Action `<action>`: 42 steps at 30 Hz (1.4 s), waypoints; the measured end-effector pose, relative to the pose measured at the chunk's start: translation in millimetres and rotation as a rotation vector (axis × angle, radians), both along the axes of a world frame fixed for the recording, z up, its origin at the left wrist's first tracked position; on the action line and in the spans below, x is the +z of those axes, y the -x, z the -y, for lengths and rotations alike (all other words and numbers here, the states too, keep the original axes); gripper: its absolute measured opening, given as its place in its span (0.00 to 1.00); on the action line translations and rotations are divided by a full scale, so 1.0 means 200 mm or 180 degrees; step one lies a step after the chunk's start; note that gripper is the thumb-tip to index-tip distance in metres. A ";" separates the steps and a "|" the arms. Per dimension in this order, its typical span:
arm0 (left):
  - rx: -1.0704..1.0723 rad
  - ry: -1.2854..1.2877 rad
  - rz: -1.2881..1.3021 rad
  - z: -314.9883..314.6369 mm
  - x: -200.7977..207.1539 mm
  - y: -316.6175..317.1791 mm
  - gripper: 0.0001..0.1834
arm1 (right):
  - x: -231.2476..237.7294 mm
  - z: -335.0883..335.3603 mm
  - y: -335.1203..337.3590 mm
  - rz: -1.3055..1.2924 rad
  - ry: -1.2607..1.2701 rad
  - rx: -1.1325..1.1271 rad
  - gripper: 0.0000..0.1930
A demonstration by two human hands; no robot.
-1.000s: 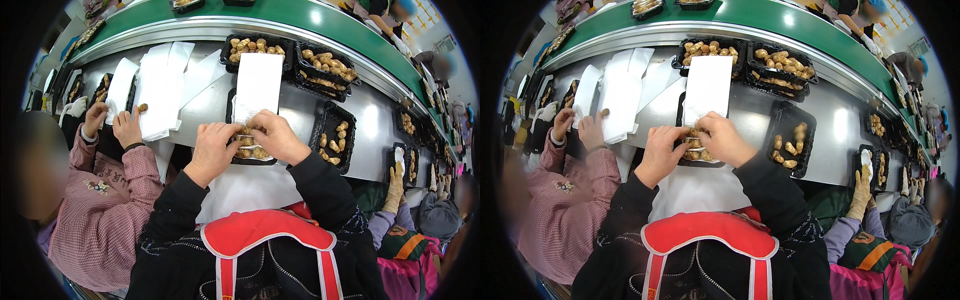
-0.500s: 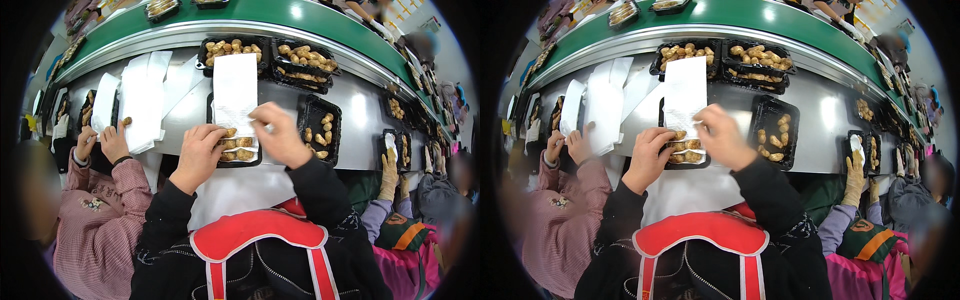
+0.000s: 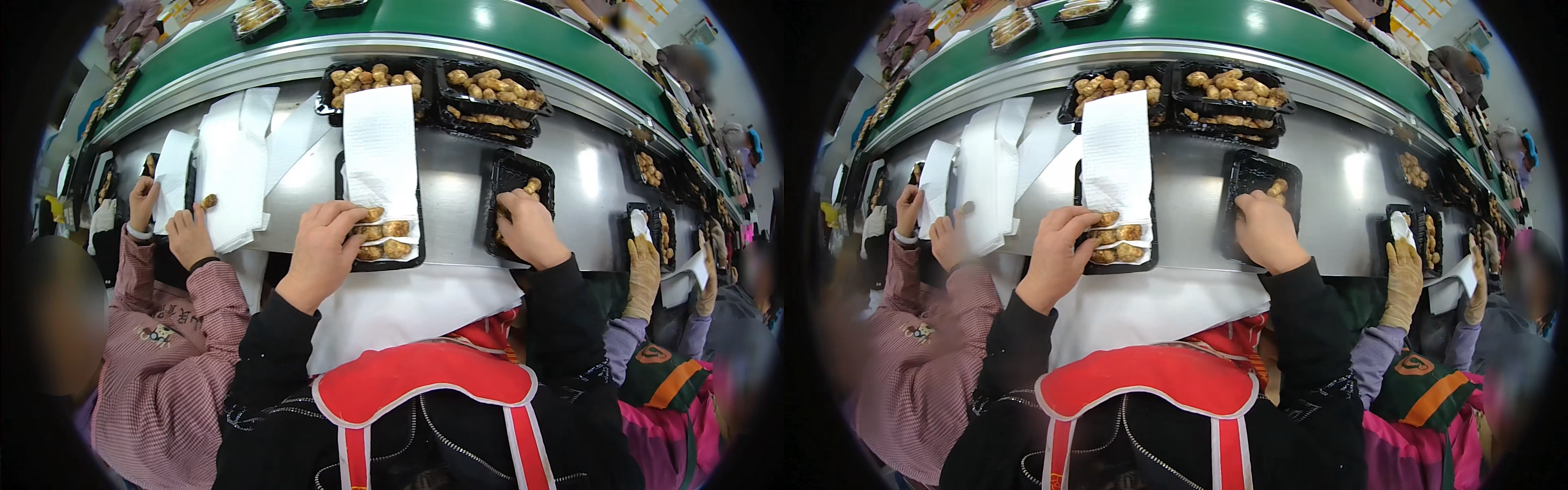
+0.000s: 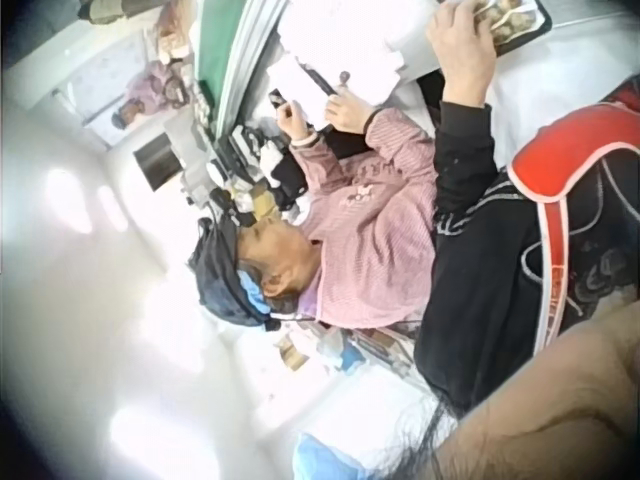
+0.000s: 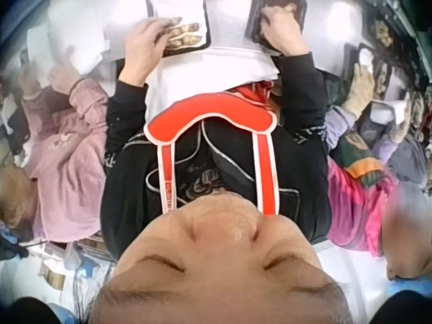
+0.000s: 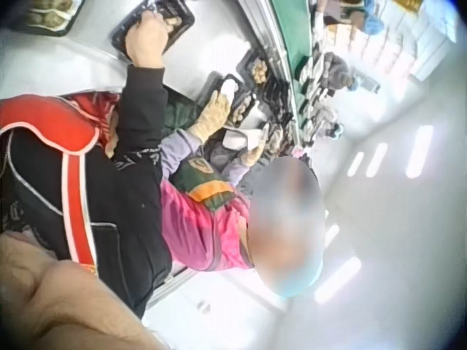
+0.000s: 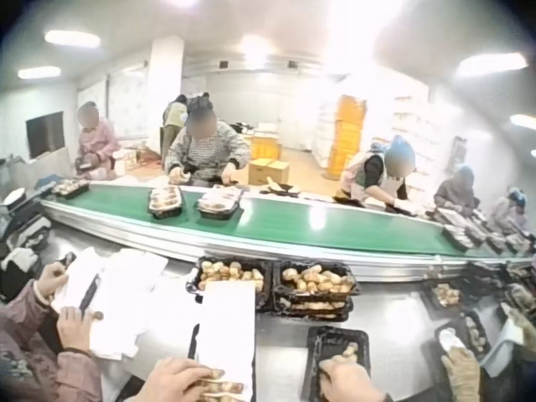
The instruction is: The person places ginger roots into black plastic trays on a conveyor belt, then covers them with white paper. The person repeats this process for multiple trays as they move along the belt.
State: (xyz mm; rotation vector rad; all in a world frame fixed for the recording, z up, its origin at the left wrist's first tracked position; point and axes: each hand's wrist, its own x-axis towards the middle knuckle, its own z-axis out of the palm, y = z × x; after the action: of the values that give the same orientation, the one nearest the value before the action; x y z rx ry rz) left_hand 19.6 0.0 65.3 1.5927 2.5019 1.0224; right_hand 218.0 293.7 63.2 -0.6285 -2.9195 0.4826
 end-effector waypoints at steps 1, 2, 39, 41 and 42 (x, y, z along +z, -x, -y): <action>-0.0010 0.0014 0.0025 0.00 0.00 0.00 0.18 | -0.01 0.00 0.01 -0.0051 0.0096 -0.0029 0.13; -0.0019 0.0009 0.0027 0.00 0.00 0.00 0.18 | -0.01 0.01 0.01 -0.0102 0.0192 -0.0058 0.14; -0.0126 -0.0038 -0.0241 -0.03 -0.01 0.09 0.10 | 0.05 0.44 0.46 -0.0784 0.0164 0.1064 0.07; -0.0163 -0.0059 -0.0470 -0.05 0.00 0.11 0.07 | 0.08 0.45 0.46 -0.0732 0.0100 0.1058 0.07; -0.0231 0.0002 -0.0473 -0.06 0.01 0.13 0.07 | 0.07 0.45 0.46 -0.0911 -0.0018 0.1127 0.07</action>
State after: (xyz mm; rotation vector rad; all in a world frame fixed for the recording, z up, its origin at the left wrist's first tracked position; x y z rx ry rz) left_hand -6.0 11.5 67.0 1.8085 2.5124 0.9275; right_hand 125.0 204.2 76.6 -0.0290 -2.7541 0.5468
